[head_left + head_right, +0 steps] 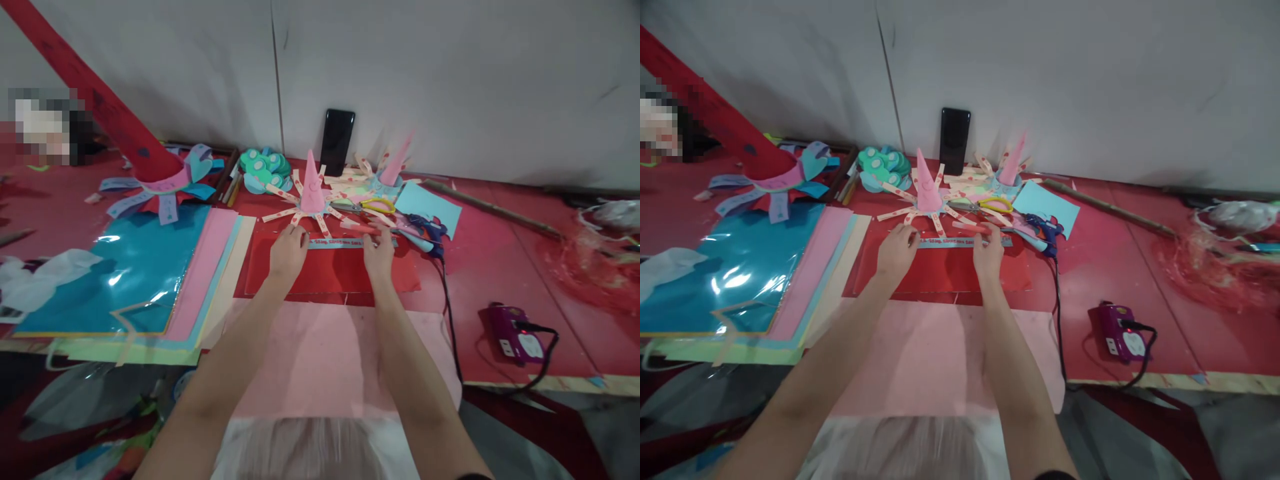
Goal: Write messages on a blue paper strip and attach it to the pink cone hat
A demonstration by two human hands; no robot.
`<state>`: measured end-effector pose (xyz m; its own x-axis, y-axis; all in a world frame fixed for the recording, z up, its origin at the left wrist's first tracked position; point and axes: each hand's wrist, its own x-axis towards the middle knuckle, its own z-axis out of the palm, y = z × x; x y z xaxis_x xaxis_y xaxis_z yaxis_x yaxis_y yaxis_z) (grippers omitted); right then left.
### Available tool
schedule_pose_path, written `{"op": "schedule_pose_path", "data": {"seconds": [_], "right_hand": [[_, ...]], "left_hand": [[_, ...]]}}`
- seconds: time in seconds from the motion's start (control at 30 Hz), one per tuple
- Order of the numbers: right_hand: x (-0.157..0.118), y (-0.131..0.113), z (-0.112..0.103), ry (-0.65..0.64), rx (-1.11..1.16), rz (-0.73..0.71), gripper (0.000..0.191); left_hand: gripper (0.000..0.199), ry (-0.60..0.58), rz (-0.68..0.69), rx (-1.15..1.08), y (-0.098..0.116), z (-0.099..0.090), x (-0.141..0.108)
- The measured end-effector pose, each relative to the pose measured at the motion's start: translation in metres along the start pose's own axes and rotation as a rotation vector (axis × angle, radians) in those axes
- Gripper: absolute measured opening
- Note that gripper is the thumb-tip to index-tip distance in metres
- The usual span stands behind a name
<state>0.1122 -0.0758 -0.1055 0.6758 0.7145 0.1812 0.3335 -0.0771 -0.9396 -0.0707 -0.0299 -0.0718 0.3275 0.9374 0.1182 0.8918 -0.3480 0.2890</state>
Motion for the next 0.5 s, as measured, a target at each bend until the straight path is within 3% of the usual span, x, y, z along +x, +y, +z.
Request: {"op": "schedule_pose_path", "data": {"seconds": [0.17,0.5], "right_hand": [[0.003,0.000,-0.001,-0.037,-0.008,-0.058,0.041],[0.010,0.004,-0.007,0.004,-0.003,0.014,0.038]], "left_hand": [[0.023,0.081,0.085,-0.039,-0.004,0.008,0.002],[0.026,0.014,0.152,-0.133,-0.014,0.020,0.004]]}}
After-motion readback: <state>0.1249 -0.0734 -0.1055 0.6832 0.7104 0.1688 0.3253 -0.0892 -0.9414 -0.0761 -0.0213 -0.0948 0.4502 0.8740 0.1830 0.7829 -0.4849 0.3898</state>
